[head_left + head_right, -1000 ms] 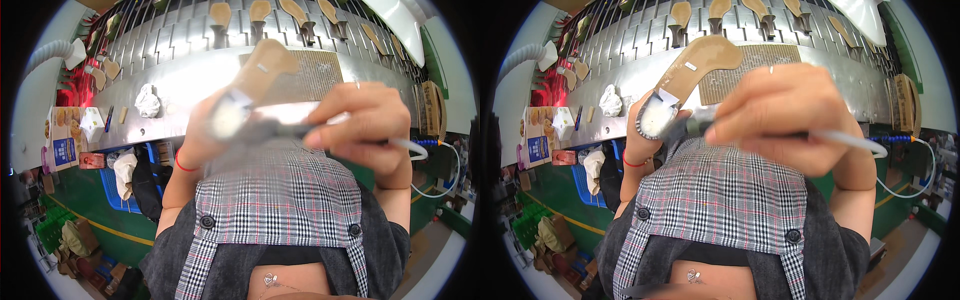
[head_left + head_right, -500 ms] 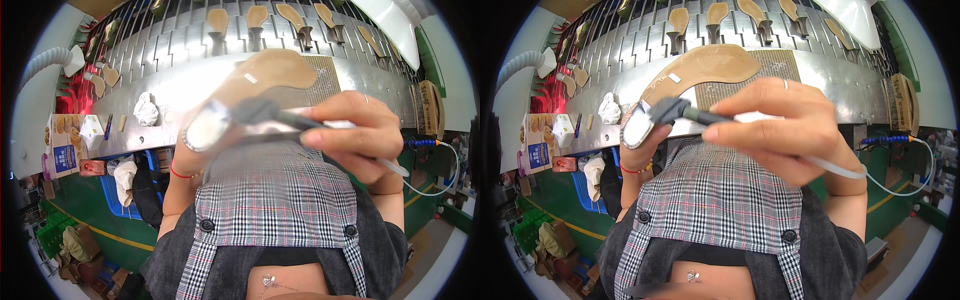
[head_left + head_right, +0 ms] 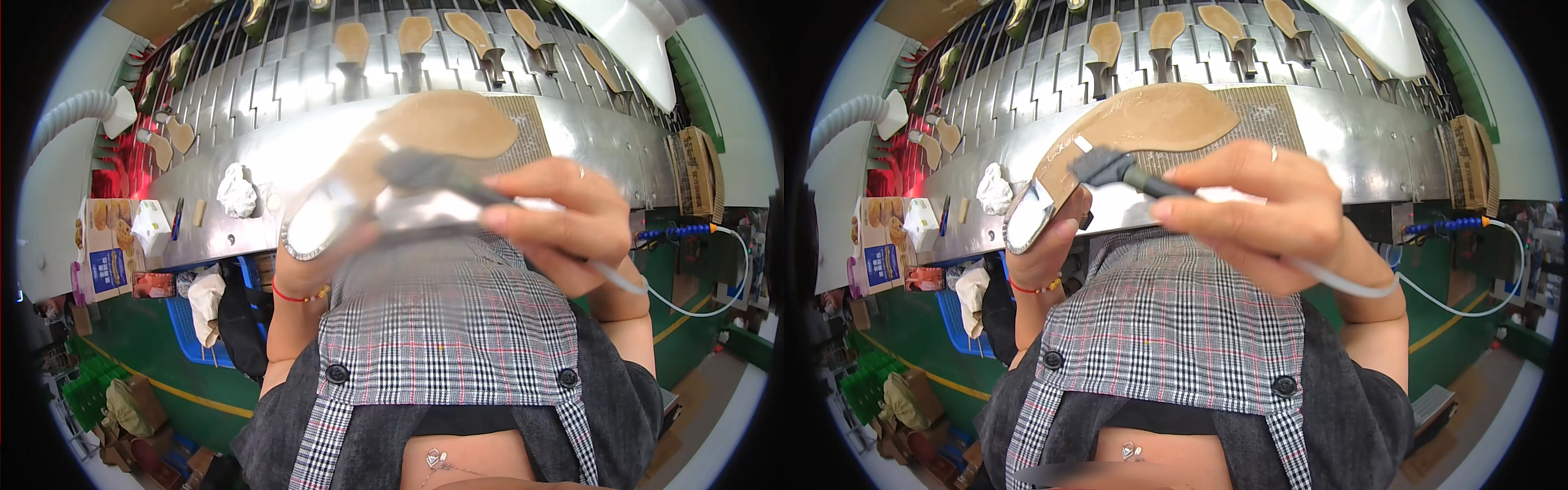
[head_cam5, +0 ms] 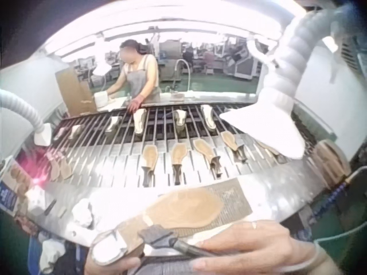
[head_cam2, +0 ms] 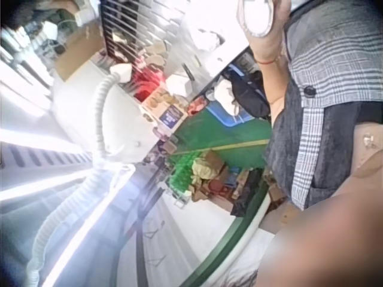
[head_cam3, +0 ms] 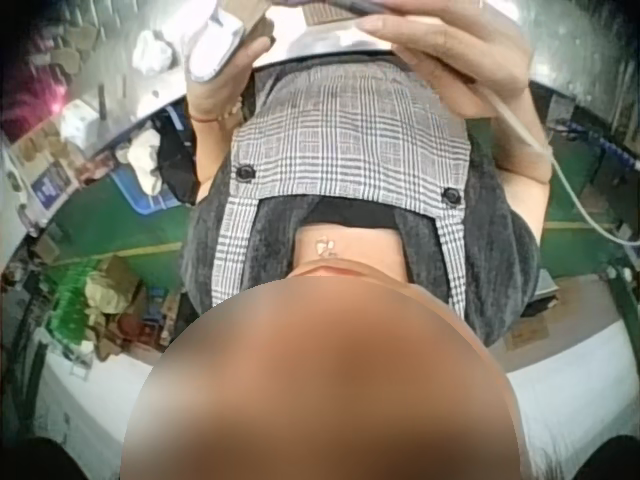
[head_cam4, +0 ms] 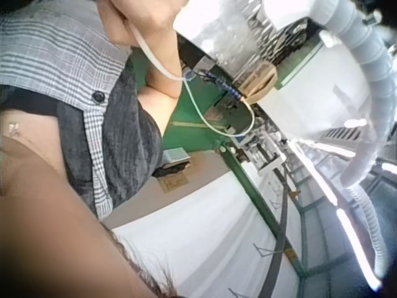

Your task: Applying adhesive to shoe soles using a brush on an assembly line.

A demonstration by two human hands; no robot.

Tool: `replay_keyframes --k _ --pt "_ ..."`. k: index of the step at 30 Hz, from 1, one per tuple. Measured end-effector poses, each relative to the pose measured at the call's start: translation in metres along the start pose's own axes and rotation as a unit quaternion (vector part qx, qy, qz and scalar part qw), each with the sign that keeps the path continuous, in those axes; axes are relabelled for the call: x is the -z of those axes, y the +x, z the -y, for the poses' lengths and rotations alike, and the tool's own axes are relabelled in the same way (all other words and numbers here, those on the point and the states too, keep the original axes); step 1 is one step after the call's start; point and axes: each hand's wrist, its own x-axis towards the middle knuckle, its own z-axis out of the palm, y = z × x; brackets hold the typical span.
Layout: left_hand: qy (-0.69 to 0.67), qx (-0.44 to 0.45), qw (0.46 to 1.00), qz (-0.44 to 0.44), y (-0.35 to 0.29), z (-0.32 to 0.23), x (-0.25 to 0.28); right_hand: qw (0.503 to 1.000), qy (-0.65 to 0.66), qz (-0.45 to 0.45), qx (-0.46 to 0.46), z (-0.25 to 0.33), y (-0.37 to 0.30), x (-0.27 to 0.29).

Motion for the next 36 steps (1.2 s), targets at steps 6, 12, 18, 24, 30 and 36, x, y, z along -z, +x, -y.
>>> replay_keyframes --k 6,12,18,24,30,36 --pt "0.022 0.026 0.997 -0.072 -0.005 0.003 0.001 0.998 -0.016 -0.054 0.013 0.002 -0.006 -0.002" --pt "-0.018 -0.001 0.999 -0.041 -0.012 0.007 0.02 0.997 -0.011 -0.055 -0.061 0.006 -0.008 -0.002" --pt "-0.074 -0.033 0.995 -0.057 -0.016 0.012 0.025 0.995 0.048 -0.069 -0.052 0.001 -0.01 0.002" --pt "-0.103 -0.054 0.992 -0.048 -0.013 0.007 0.021 0.996 0.068 -0.021 -0.058 -0.001 -0.013 0.006" --pt "0.035 -0.052 0.991 -0.118 -0.008 0.006 0.014 0.993 0.084 -0.051 -0.058 -0.008 -0.02 0.011" --pt "-0.143 -0.016 0.984 -0.101 -0.005 0.008 0.024 0.983 0.113 -0.081 -0.119 -0.016 -0.022 0.011"
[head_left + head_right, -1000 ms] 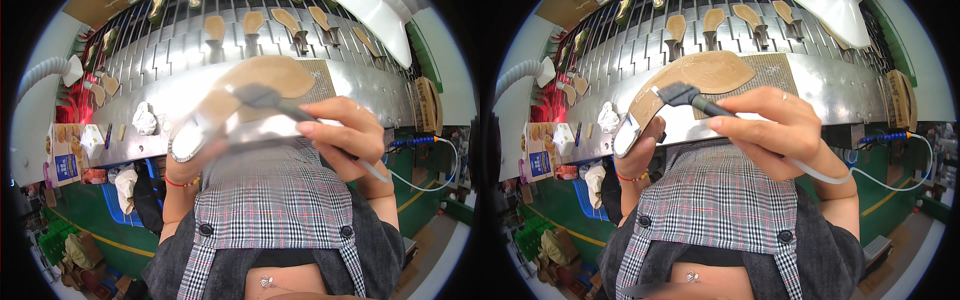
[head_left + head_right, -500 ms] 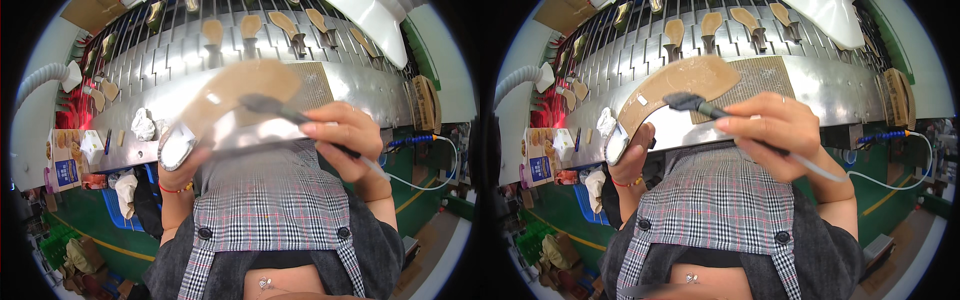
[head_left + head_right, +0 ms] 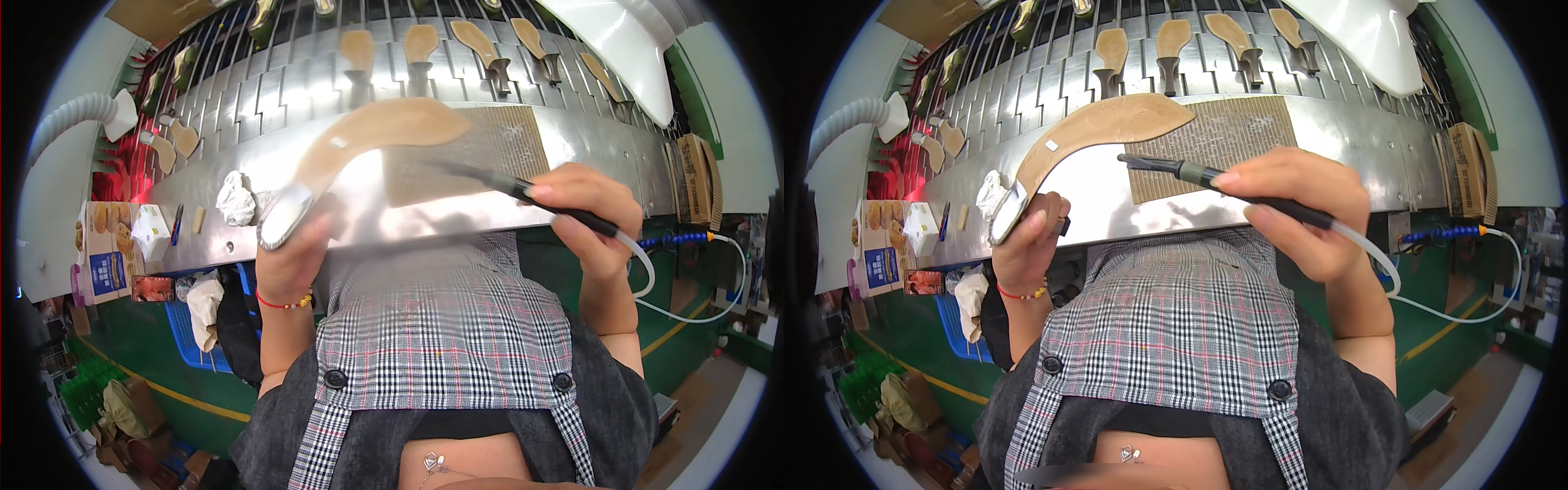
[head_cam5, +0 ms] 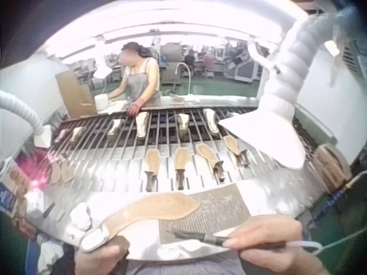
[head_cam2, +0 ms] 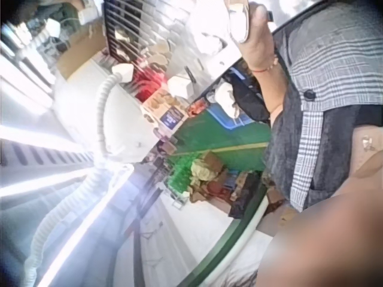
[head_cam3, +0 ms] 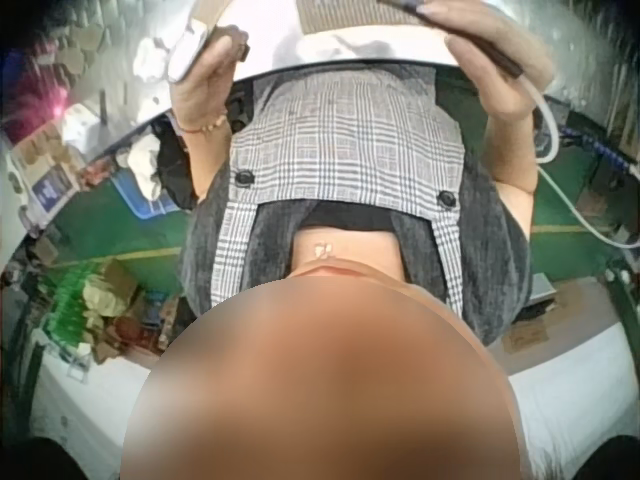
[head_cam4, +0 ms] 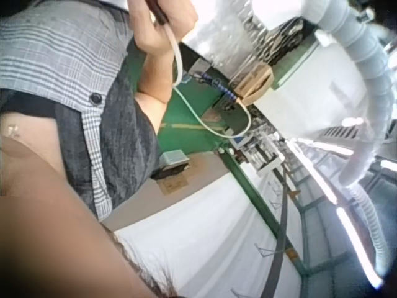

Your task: Applying adhesive to shoe soles using a brush on an assembly line.

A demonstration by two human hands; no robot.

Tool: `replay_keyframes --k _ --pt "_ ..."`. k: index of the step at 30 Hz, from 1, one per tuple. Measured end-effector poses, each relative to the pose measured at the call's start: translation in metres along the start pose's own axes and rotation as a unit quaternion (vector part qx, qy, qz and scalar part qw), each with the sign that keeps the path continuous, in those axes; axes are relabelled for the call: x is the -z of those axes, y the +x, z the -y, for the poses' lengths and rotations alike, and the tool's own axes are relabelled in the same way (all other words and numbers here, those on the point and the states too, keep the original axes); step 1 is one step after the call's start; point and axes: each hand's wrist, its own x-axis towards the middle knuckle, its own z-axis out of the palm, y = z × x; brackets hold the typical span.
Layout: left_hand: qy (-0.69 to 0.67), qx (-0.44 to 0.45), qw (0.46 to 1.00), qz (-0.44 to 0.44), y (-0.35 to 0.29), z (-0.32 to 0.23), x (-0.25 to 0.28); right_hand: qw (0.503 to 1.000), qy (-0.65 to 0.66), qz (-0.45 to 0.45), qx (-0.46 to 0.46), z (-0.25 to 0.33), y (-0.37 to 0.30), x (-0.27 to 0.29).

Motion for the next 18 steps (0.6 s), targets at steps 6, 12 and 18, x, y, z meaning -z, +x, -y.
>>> replay_keyframes --k 6,12,18 --pt "-0.183 0.141 0.972 -0.032 0.011 0.006 -0.013 0.993 0.107 -0.035 0.047 -0.01 0.003 -0.035" --pt "-0.302 0.224 0.916 -0.136 0.016 0.009 -0.043 0.989 0.023 0.034 0.143 -0.037 0.019 -0.098" --pt "-0.304 0.24 0.914 -0.12 0.013 0.002 -0.051 0.979 -0.124 0.076 0.144 -0.045 0.019 -0.123"
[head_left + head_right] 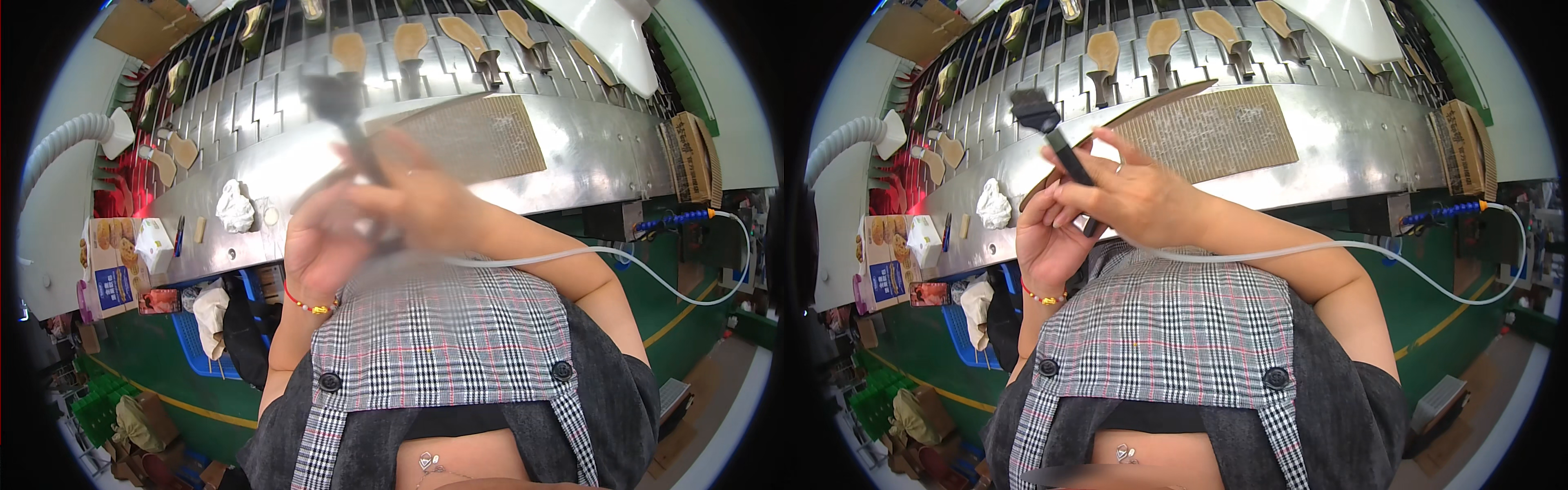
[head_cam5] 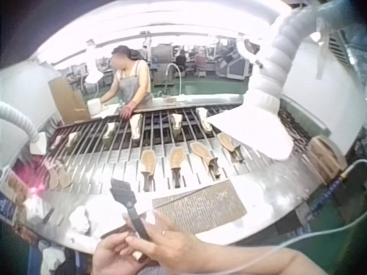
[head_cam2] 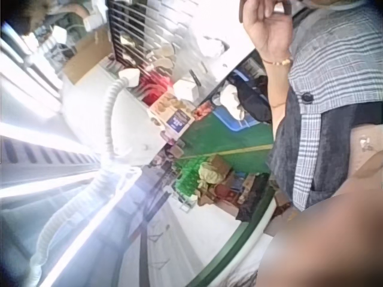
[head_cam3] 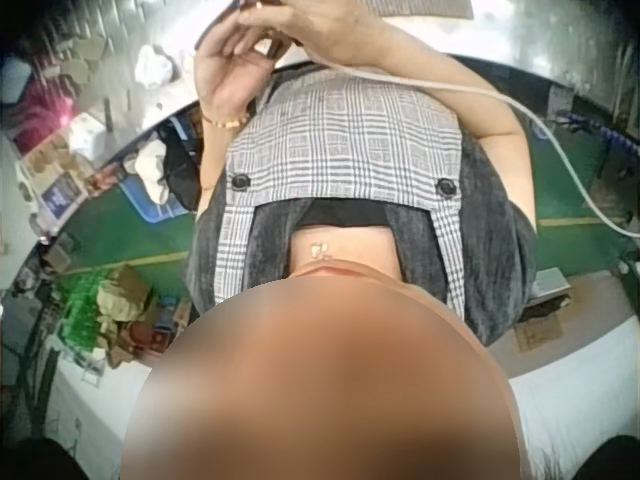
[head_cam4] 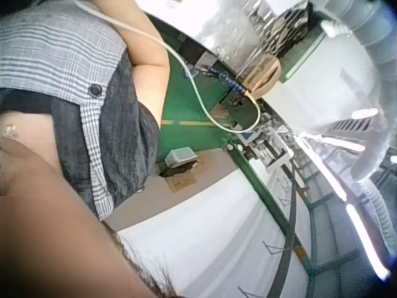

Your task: Applying adhesive to shoe soles using a brush on an assembly line.

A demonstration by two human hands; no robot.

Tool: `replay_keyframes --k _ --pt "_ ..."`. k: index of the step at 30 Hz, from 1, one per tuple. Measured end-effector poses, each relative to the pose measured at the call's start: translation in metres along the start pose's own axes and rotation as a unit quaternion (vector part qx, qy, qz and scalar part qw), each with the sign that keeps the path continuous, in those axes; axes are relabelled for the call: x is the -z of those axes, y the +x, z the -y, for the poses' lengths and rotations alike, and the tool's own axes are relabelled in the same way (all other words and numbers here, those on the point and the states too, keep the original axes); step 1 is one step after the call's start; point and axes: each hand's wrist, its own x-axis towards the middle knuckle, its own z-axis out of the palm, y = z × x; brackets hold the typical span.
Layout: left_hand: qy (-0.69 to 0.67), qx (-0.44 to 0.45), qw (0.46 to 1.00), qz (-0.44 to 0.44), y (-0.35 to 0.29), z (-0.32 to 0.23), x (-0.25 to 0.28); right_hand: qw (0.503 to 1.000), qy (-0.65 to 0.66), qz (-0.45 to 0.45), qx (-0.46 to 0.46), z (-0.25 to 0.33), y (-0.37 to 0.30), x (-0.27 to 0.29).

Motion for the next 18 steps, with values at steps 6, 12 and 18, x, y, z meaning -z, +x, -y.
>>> replay_keyframes --k 6,12,18 --pt "0.0 -0.08 0.994 0.075 0.01 -0.017 0.021 0.982 -0.164 -0.077 -0.051 -0.029 -0.037 0.015" --pt "0.294 -0.385 0.874 -0.047 0.084 -0.076 0.065 0.973 -0.178 -0.077 -0.122 -0.041 -0.094 0.005" --pt "0.518 -0.253 0.774 -0.262 0.185 -0.152 0.127 0.966 -0.161 -0.015 -0.202 -0.055 -0.136 -0.022"
